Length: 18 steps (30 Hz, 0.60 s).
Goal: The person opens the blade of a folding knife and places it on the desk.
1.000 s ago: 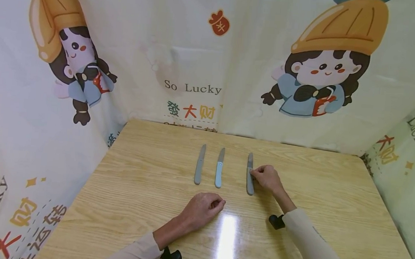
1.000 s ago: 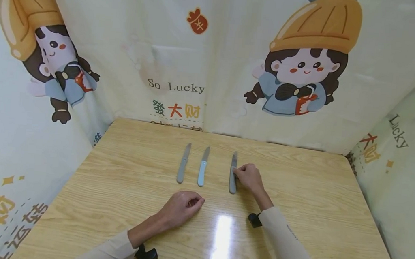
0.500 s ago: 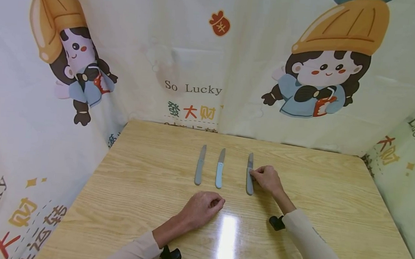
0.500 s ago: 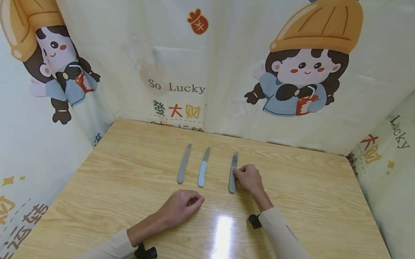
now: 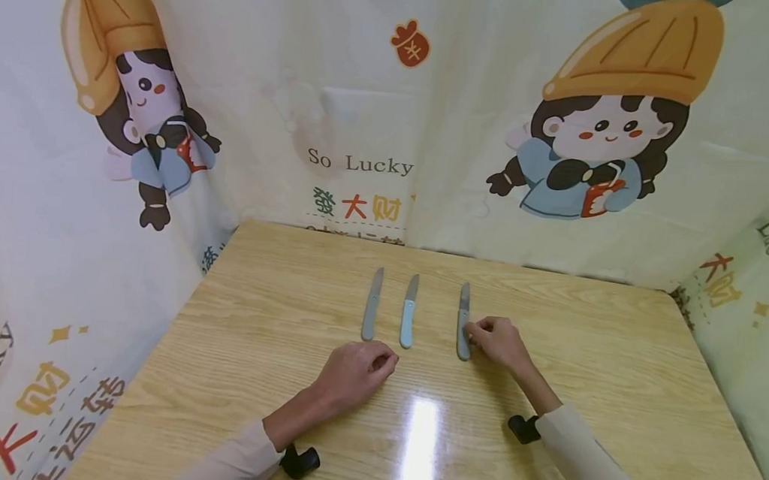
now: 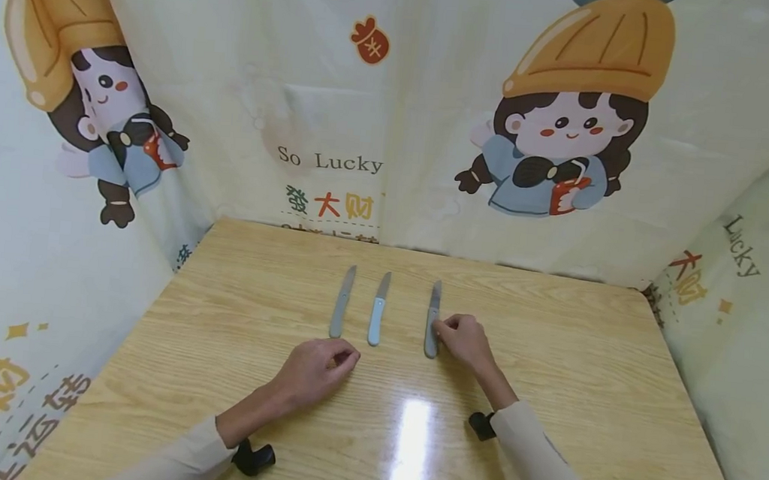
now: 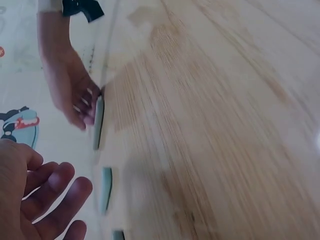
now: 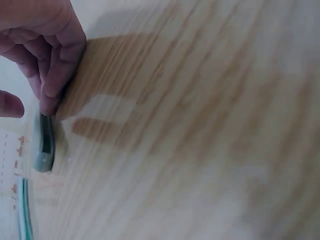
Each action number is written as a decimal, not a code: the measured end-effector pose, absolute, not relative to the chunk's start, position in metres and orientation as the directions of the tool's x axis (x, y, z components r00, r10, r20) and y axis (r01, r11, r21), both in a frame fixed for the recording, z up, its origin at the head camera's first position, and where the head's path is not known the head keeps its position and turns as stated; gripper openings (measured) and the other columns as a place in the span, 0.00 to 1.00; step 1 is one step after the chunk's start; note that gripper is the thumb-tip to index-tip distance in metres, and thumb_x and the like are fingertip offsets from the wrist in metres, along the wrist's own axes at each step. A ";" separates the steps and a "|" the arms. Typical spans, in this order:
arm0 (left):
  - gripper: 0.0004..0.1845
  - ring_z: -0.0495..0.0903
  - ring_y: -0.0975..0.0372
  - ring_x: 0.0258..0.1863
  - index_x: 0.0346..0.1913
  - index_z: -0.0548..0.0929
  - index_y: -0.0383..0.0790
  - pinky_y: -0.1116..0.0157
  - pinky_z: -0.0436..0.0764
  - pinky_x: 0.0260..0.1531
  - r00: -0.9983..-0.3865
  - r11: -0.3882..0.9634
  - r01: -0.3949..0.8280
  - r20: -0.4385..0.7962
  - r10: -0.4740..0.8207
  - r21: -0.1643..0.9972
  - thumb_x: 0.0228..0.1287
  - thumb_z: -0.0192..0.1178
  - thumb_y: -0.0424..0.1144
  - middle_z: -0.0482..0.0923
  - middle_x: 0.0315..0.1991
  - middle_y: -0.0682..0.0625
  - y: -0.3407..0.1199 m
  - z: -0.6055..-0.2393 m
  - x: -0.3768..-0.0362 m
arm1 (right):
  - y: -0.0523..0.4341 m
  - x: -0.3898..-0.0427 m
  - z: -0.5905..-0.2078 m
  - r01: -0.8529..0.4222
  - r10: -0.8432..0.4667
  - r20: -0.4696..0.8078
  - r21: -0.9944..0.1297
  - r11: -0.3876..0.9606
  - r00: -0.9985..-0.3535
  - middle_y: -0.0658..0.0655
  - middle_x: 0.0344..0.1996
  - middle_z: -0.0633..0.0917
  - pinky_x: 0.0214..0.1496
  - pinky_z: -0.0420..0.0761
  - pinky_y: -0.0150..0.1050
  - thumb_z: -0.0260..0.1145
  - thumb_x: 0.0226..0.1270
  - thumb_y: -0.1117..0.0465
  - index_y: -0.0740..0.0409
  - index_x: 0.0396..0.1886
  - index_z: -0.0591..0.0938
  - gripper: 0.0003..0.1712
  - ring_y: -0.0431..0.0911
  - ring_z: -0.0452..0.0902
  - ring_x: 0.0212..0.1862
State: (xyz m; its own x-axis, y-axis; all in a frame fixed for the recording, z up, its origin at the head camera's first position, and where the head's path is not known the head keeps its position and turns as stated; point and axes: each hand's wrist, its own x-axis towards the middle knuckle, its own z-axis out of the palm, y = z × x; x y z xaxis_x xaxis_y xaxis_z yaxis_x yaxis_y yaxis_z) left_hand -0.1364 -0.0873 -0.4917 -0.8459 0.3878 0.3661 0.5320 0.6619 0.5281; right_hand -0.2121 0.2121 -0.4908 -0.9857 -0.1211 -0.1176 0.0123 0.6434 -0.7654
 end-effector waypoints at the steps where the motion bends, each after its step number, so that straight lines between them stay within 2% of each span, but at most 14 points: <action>1: 0.06 0.76 0.73 0.28 0.38 0.89 0.47 0.68 0.77 0.30 -0.844 0.673 0.533 0.374 0.384 0.513 0.72 0.63 0.40 0.83 0.31 0.61 -0.091 -0.492 -0.137 | 0.212 -0.209 -0.490 0.007 -0.129 -0.116 -0.768 0.640 -0.985 0.56 0.29 0.86 0.28 0.74 0.38 0.62 0.77 0.55 0.69 0.40 0.85 0.18 0.46 0.77 0.29; 6: 0.03 0.82 0.67 0.35 0.39 0.89 0.47 0.60 0.80 0.39 -0.829 0.749 0.536 0.409 0.380 0.389 0.69 0.66 0.40 0.85 0.35 0.59 -0.111 -0.490 -0.137 | 0.214 -0.193 -0.489 -0.063 -0.147 -0.049 -0.740 0.670 -0.988 0.56 0.33 0.85 0.33 0.79 0.42 0.62 0.77 0.55 0.67 0.44 0.82 0.17 0.48 0.80 0.34; 12: 0.13 0.83 0.55 0.48 0.49 0.89 0.44 0.49 0.75 0.50 -0.798 0.825 0.534 0.434 0.419 0.184 0.66 0.68 0.44 0.86 0.44 0.51 -0.131 -0.492 -0.134 | 0.215 -0.166 -0.480 -0.163 -0.158 0.068 -0.661 0.733 -0.985 0.58 0.38 0.84 0.42 0.81 0.50 0.62 0.76 0.59 0.69 0.47 0.82 0.15 0.51 0.80 0.40; 18: 0.20 0.79 0.51 0.54 0.55 0.86 0.41 0.46 0.73 0.55 -0.773 0.826 0.551 0.447 0.449 0.123 0.64 0.68 0.48 0.83 0.52 0.47 -0.142 -0.488 -0.127 | 0.209 -0.139 -0.472 -0.298 -0.201 0.242 -0.481 0.824 -0.949 0.62 0.46 0.84 0.47 0.80 0.56 0.66 0.72 0.59 0.68 0.50 0.83 0.16 0.58 0.79 0.49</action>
